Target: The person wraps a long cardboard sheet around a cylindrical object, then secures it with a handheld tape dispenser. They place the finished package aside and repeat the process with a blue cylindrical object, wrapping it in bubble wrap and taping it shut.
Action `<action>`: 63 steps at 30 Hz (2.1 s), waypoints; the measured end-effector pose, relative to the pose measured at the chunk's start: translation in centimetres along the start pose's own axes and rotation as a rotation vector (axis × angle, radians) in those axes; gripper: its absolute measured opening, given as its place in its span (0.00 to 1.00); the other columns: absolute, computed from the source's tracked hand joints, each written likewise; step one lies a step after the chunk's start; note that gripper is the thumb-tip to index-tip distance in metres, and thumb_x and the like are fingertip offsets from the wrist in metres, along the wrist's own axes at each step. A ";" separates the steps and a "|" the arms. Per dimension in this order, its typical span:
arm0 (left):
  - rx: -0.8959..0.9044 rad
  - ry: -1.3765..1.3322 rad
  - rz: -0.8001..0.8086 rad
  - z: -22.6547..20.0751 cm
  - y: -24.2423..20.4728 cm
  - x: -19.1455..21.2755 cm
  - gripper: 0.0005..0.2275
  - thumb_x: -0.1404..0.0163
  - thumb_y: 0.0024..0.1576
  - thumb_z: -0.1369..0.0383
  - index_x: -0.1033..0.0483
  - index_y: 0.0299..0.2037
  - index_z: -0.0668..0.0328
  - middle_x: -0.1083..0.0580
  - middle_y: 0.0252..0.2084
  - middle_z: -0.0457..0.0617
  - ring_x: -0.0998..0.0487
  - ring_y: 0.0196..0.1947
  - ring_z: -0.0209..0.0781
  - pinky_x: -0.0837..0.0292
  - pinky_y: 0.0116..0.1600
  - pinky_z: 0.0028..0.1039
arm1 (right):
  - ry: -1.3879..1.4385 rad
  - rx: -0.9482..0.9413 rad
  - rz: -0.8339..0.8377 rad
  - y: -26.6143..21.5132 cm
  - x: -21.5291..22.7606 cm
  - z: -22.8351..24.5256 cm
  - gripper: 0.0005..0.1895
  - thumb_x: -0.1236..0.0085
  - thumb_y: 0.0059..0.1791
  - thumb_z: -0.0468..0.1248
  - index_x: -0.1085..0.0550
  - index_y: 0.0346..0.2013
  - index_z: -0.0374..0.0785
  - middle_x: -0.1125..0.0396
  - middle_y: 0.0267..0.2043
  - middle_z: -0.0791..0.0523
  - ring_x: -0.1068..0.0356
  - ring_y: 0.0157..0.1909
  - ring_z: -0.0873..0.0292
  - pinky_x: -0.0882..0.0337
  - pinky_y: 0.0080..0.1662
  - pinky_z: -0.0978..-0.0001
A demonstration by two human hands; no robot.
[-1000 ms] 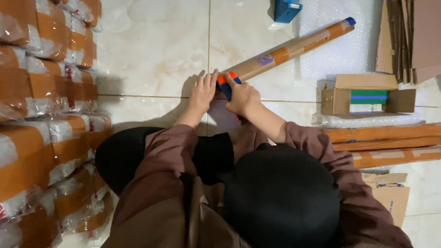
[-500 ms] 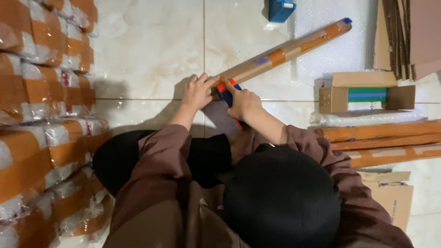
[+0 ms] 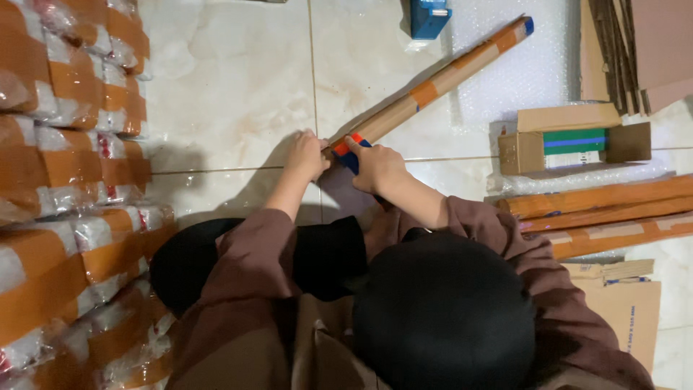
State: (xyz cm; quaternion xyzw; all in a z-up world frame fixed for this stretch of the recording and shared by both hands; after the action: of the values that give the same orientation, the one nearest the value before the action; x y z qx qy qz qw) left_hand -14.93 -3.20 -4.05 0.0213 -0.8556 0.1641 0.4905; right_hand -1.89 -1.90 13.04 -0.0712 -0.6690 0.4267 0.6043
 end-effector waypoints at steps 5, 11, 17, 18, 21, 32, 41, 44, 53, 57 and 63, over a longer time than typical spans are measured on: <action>-0.002 0.208 -0.189 -4.9 -5.6 2.3 0.21 0.60 0.52 0.75 0.38 0.57 0.69 0.34 0.52 0.60 0.33 0.52 0.53 0.40 0.55 0.39 | -0.011 0.029 -0.047 2.6 -0.7 0.1 0.38 0.49 0.37 0.42 0.41 0.64 0.58 0.32 0.44 0.44 0.30 0.47 0.40 0.29 0.45 0.47; 0.028 0.466 -0.164 -4.2 -5.2 1.6 0.22 0.55 0.50 0.72 0.41 0.57 0.62 0.38 0.51 0.52 0.37 0.47 0.46 0.39 0.53 0.30 | -0.030 0.039 -0.061 3.0 0.4 1.1 0.39 0.49 0.38 0.43 0.43 0.65 0.59 0.32 0.44 0.44 0.31 0.47 0.39 0.29 0.46 0.47; 0.002 0.440 -0.203 -3.0 -2.2 2.0 0.30 0.37 0.36 0.66 0.41 0.47 0.60 0.37 0.40 0.53 0.31 0.38 0.49 0.28 0.40 0.28 | -0.024 0.004 -0.019 0.3 1.4 -0.3 0.39 0.47 0.37 0.42 0.42 0.64 0.58 0.32 0.45 0.44 0.31 0.49 0.39 0.30 0.46 0.47; 0.001 0.294 -0.125 -2.6 -1.9 1.8 0.34 0.35 0.36 0.62 0.42 0.49 0.64 0.37 0.41 0.57 0.29 0.40 0.55 0.26 0.42 0.36 | -0.043 -0.014 -0.001 -0.2 0.9 -1.1 0.38 0.46 0.36 0.42 0.39 0.63 0.57 0.31 0.44 0.43 0.31 0.48 0.39 0.29 0.45 0.48; 0.077 -0.103 0.187 -1.7 -1.2 -3.1 0.40 0.36 0.40 0.58 0.48 0.57 0.69 0.38 0.51 0.66 0.28 0.46 0.69 0.26 0.46 0.47 | -0.075 -0.014 0.036 -0.9 -0.1 -2.8 0.39 0.45 0.36 0.41 0.38 0.62 0.60 0.31 0.44 0.43 0.31 0.49 0.39 0.29 0.46 0.47; -0.071 0.027 0.024 -2.9 -2.5 -2.0 0.23 0.48 0.46 0.46 0.33 0.44 0.50 0.30 0.39 0.51 0.29 0.44 0.55 0.33 0.48 0.49 | -0.068 -0.008 0.040 -1.7 -0.8 -3.7 0.37 0.47 0.36 0.41 0.38 0.62 0.57 0.31 0.43 0.43 0.30 0.46 0.40 0.28 0.43 0.49; 0.026 -0.223 0.057 -1.6 -1.9 3.8 0.22 0.45 0.49 0.52 0.34 0.50 0.48 0.29 0.40 0.47 0.31 0.50 0.51 0.40 0.58 0.42 | -0.035 0.032 -0.056 -0.5 0.1 -2.3 0.40 0.45 0.38 0.44 0.43 0.65 0.58 0.32 0.43 0.44 0.30 0.46 0.39 0.28 0.44 0.49; 0.092 -0.112 0.083 -0.5 -1.4 5.1 0.17 0.47 0.51 0.50 0.35 0.44 0.44 0.30 0.38 0.41 0.30 0.49 0.47 0.39 0.56 0.41 | -0.032 0.049 -0.088 0.5 0.7 -1.5 0.40 0.44 0.39 0.44 0.45 0.66 0.58 0.33 0.44 0.43 0.30 0.46 0.39 0.28 0.45 0.48; 0.007 0.328 -0.302 -6.6 -5.5 3.8 0.19 0.52 0.51 0.73 0.37 0.53 0.63 0.35 0.46 0.54 0.33 0.42 0.48 0.36 0.44 0.34 | -0.039 0.054 -0.111 2.8 0.6 -0.9 0.42 0.46 0.39 0.46 0.48 0.66 0.63 0.33 0.45 0.46 0.30 0.47 0.40 0.29 0.46 0.49; 0.001 0.566 -0.402 -4.3 -3.2 2.0 0.18 0.47 0.46 0.69 0.39 0.45 0.58 0.39 0.39 0.49 0.37 0.38 0.43 0.40 0.41 0.26 | -0.035 0.049 -0.132 3.0 1.1 -0.3 0.43 0.45 0.38 0.47 0.48 0.66 0.64 0.34 0.46 0.46 0.30 0.48 0.40 0.29 0.47 0.49; 0.031 0.124 -0.120 -3.6 -2.0 3.6 0.31 0.38 0.41 0.65 0.44 0.51 0.63 0.35 0.46 0.62 0.32 0.47 0.58 0.34 0.51 0.38 | -0.060 0.009 -0.124 1.2 1.1 -1.4 0.40 0.45 0.37 0.45 0.43 0.65 0.62 0.32 0.43 0.46 0.29 0.46 0.41 0.28 0.44 0.49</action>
State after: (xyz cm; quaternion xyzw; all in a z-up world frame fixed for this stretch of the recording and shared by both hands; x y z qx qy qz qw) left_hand -13.38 -3.55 1.15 0.0698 -0.8180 0.1486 0.5512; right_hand -1.45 0.16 12.91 -0.0142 -0.6882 0.3934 0.6095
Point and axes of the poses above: each hand's wrist, its own y-axis towards the middle knuckle, its own x-axis out of the back of the hand, z = x × y, the point moved 8 cm from there along y, towards the middle knuckle
